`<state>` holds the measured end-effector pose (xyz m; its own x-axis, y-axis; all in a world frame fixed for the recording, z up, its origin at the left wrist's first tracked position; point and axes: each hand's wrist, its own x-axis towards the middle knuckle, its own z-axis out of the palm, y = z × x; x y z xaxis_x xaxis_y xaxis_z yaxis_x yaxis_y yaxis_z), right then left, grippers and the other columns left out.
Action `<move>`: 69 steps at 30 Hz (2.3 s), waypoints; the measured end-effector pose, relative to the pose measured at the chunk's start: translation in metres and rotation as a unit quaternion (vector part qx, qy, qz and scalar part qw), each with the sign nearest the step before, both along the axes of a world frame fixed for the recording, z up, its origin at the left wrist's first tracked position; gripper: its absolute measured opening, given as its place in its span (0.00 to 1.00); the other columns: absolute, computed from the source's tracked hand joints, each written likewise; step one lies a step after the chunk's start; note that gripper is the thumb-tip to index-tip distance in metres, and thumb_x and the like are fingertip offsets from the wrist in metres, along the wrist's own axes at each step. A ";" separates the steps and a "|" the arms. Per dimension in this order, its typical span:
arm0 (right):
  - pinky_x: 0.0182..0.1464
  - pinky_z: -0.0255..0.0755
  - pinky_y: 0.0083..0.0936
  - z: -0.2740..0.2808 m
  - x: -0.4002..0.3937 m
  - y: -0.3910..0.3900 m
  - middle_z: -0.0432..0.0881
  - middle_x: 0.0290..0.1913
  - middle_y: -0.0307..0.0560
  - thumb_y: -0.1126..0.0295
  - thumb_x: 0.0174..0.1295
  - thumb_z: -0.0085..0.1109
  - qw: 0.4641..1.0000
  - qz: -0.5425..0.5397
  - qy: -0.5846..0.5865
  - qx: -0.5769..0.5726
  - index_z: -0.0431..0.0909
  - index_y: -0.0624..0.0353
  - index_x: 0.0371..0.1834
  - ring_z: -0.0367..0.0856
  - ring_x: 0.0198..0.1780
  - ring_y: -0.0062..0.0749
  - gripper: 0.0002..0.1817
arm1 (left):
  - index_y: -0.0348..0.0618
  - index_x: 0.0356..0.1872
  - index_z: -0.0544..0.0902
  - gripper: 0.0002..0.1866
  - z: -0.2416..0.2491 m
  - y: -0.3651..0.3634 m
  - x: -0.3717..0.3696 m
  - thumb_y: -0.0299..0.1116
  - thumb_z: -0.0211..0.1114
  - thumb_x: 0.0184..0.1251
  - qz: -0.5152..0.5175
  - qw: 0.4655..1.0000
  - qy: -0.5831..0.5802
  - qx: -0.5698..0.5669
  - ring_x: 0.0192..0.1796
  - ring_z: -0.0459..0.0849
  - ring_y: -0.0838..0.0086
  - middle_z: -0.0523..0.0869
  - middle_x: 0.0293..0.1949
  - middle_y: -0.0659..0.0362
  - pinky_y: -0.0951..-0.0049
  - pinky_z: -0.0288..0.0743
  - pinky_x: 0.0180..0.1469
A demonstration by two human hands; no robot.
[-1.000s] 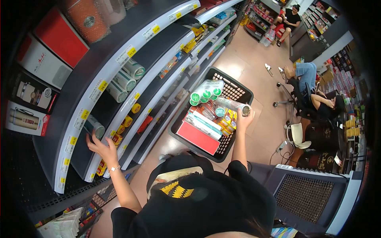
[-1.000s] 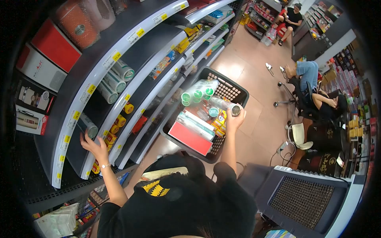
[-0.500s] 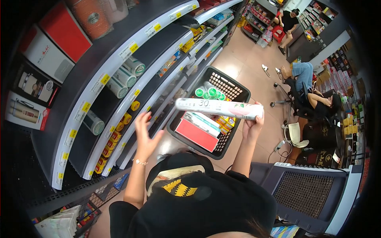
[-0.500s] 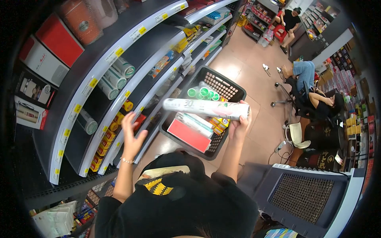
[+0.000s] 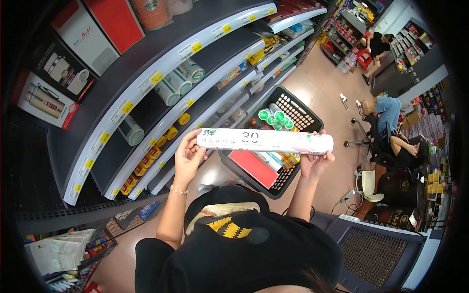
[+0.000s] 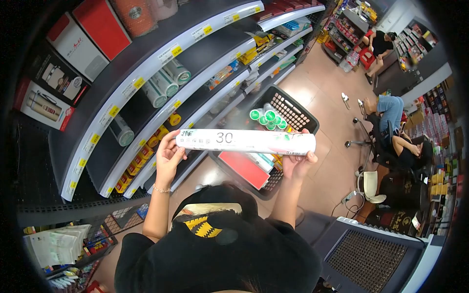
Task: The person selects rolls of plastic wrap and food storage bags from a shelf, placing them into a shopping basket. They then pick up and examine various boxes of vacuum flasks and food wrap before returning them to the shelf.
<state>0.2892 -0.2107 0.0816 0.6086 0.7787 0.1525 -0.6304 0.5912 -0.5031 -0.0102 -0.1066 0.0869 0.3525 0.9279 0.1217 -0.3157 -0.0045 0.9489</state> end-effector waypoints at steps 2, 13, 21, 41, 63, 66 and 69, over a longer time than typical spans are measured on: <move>0.15 0.53 0.03 -0.002 -0.002 0.002 0.74 0.46 0.52 0.59 0.47 0.57 1.000 0.012 0.008 -0.006 0.66 0.64 0.55 0.56 0.15 0.07 0.31 | 0.36 0.55 0.66 0.22 0.003 -0.002 -0.006 0.19 0.56 0.58 0.011 1.000 0.006 0.000 0.35 0.73 0.84 0.78 0.42 0.56 0.85 0.70 0.33; 0.17 0.54 0.08 -0.001 -0.020 0.019 0.75 0.41 0.43 0.55 0.59 0.49 0.986 0.056 -0.048 -0.151 0.66 0.65 0.52 0.58 0.18 0.10 0.25 | 0.36 0.47 0.71 0.16 0.020 -0.016 -0.037 0.19 0.57 0.57 0.100 0.993 0.050 0.025 0.27 0.68 0.90 0.79 0.37 0.58 0.91 0.61 0.22; 0.25 0.64 0.14 -0.003 -0.030 0.036 0.75 0.42 0.44 0.52 0.59 0.48 0.977 0.122 -0.111 -0.134 0.67 0.61 0.48 0.72 0.30 0.19 0.24 | 0.35 0.44 0.73 0.12 0.023 -0.025 -0.057 0.20 0.57 0.57 0.163 0.986 0.038 0.026 0.28 0.68 0.90 0.78 0.39 0.58 0.91 0.59 0.25; 0.54 0.67 0.38 -0.022 -0.036 0.061 0.72 0.50 0.51 0.60 0.62 0.43 0.951 0.215 -0.088 -0.201 0.63 0.63 0.53 0.71 0.53 0.39 0.21 | 0.37 0.46 0.71 0.15 -0.034 -0.042 -0.078 0.22 0.58 0.58 0.123 0.990 0.031 -0.069 0.31 0.72 0.88 0.78 0.32 0.63 0.88 0.66 0.33; 0.48 0.73 0.31 -0.037 -0.030 0.074 0.73 0.49 0.48 0.50 0.62 0.43 0.957 0.172 -0.108 -0.209 0.64 0.58 0.53 0.73 0.51 0.35 0.24 | 0.38 0.55 0.65 0.26 -0.038 -0.031 -0.067 0.20 0.61 0.53 0.123 0.989 0.037 -0.074 0.34 0.71 0.87 0.78 0.35 0.63 0.87 0.66 0.39; 0.47 0.74 0.30 -0.045 -0.020 0.074 0.74 0.48 0.47 0.50 0.62 0.43 0.954 0.177 -0.099 -0.219 0.65 0.59 0.52 0.74 0.50 0.34 0.25 | 0.38 0.54 0.66 0.25 -0.037 -0.029 -0.063 0.19 0.61 0.53 0.125 0.989 0.042 -0.064 0.34 0.70 0.88 0.78 0.35 0.63 0.87 0.66 0.38; 0.48 0.74 0.31 -0.048 -0.019 0.073 0.74 0.48 0.47 0.50 0.62 0.44 0.957 0.177 -0.078 -0.217 0.65 0.59 0.52 0.74 0.50 0.33 0.25 | 0.38 0.53 0.66 0.25 -0.036 -0.029 -0.061 0.18 0.62 0.52 0.137 0.988 0.039 -0.054 0.30 0.67 0.89 0.78 0.33 0.65 0.89 0.63 0.34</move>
